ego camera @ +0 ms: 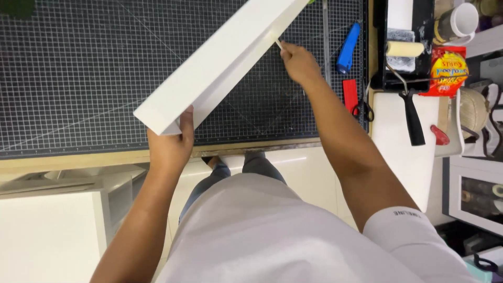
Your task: Smoothing and pressing the edges of a white cardboard box using a bone folder, roller, and cloth to ensure clean folds and strong adhesion.
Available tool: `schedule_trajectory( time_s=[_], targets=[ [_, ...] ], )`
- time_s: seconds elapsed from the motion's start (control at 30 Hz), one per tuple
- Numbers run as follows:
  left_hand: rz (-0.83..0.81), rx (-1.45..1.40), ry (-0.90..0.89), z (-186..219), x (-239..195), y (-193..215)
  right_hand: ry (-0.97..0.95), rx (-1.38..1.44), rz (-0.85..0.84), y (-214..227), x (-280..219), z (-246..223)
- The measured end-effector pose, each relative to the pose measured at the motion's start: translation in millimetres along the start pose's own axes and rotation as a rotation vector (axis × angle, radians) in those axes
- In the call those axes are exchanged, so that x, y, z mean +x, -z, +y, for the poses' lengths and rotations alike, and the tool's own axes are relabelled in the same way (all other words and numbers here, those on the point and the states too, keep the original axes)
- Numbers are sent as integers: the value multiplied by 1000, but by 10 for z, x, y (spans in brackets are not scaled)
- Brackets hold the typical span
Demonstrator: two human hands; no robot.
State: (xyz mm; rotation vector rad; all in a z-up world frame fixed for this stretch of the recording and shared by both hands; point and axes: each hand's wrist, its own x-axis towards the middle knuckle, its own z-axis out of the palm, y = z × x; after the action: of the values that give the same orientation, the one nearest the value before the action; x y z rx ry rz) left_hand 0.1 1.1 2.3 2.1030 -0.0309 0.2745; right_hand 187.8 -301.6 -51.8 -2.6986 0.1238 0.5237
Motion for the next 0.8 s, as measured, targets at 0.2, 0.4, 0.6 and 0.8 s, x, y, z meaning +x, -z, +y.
schedule_trajectory(
  time_s=[0.2,0.4,0.6,0.8],
  targets=[
    [108,133,27,21,-18,-13,183,-252,51,-571,-1226,-622],
    [121,127,-39,47,41,-11,360,-220,-151,-602,-1431,-722],
    [156,101,-31,-50,-2,-73,321,-365,109,-1172,-1356,-553],
    [169,84,-13,-15,-14,-68,389,-248,108,-914,-1353,-595]
  ],
)
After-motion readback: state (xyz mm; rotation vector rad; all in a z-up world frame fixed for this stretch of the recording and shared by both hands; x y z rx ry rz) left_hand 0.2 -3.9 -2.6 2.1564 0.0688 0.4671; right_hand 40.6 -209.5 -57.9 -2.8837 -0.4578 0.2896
